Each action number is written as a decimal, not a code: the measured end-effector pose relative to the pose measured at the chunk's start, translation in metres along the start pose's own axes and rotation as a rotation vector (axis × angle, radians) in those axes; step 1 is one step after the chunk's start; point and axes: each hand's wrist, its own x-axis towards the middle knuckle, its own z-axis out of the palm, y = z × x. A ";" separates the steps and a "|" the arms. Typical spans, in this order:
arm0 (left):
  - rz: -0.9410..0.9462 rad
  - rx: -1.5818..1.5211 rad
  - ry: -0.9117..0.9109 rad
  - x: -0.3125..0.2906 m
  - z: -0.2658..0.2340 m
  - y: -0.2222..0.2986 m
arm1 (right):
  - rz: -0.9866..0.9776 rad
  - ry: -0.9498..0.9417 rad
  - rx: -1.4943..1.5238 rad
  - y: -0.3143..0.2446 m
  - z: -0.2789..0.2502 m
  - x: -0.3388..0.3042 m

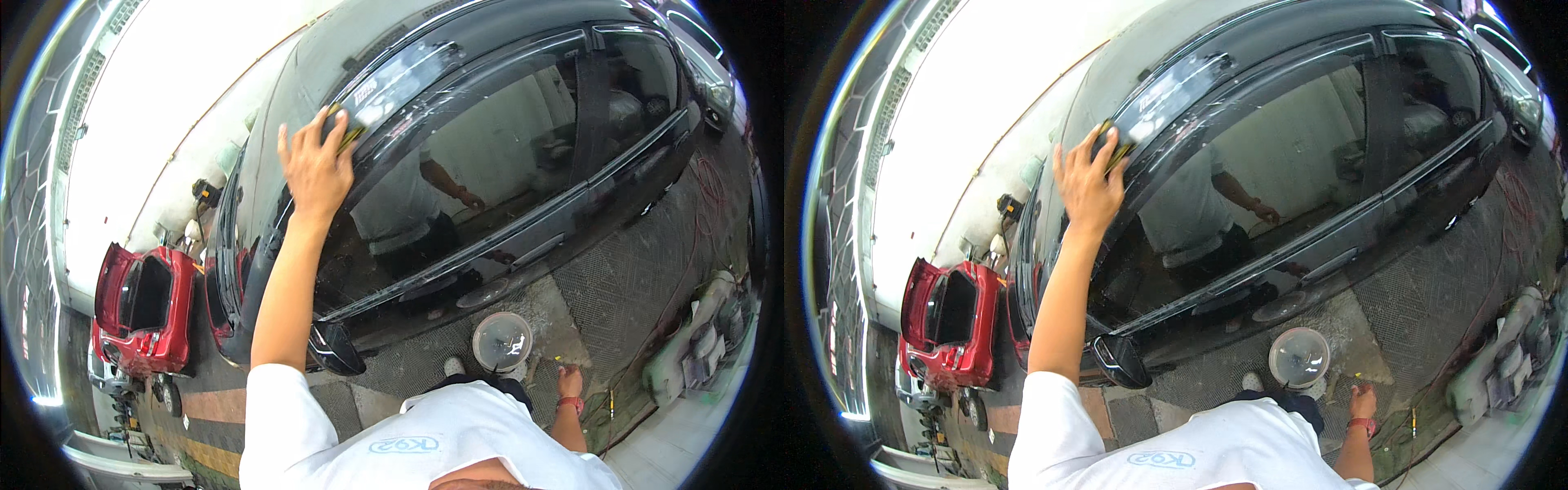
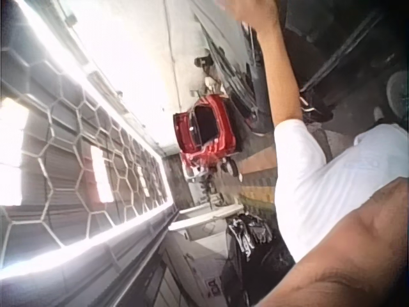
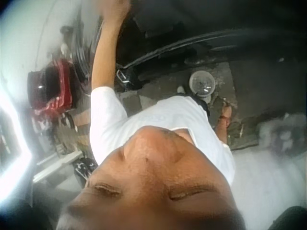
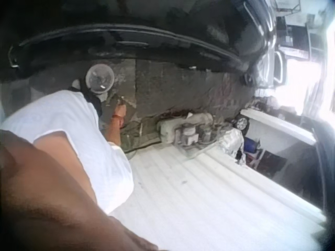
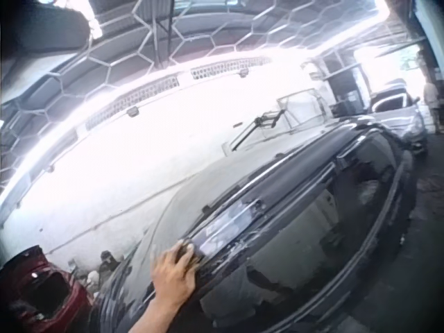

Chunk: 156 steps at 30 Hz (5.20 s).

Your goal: The person applies a transparent film to the rear window of a black car using a squeegee. They repeatedly smooth the film, dip the squeegee into a bucket of water, and work along the edges to remove bubbles and ensure adhesion.

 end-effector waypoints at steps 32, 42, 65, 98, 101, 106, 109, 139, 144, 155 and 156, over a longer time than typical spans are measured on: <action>0.051 -0.197 0.041 0.041 0.018 0.004 | -0.015 0.019 0.012 0.000 0.002 -0.018; 0.023 -0.220 -0.029 0.027 0.010 -0.009 | -0.069 0.074 -0.047 0.016 0.003 -0.027; 0.045 -0.168 0.022 0.031 0.023 0.004 | -0.003 0.031 -0.019 0.021 -0.004 -0.029; 0.100 -0.014 0.090 0.008 0.026 0.029 | 0.023 0.048 0.105 0.022 -0.002 -0.034; 0.095 -0.031 0.070 0.029 0.027 0.036 | 0.025 0.052 0.077 0.026 -0.001 -0.035; 0.079 -0.026 0.061 -0.003 0.024 0.022 | 0.048 0.030 0.078 0.019 -0.004 -0.036; 0.065 -0.026 0.066 0.009 0.023 0.026 | 0.018 0.058 0.135 0.038 0.007 -0.034; -0.099 -0.285 -0.073 -0.043 -0.048 0.053 | -0.426 0.114 0.402 -0.119 0.001 -0.021; -0.385 -0.735 -0.155 -0.136 -0.078 0.149 | -0.969 -0.288 0.822 -0.373 -0.106 -0.136; -0.654 -1.167 -0.282 -0.214 -0.076 0.179 | -1.147 -0.206 0.556 -0.462 -0.089 -0.150; -0.674 -1.185 -0.272 -0.211 -0.081 0.176 | -1.203 -0.098 0.538 -0.469 -0.088 -0.147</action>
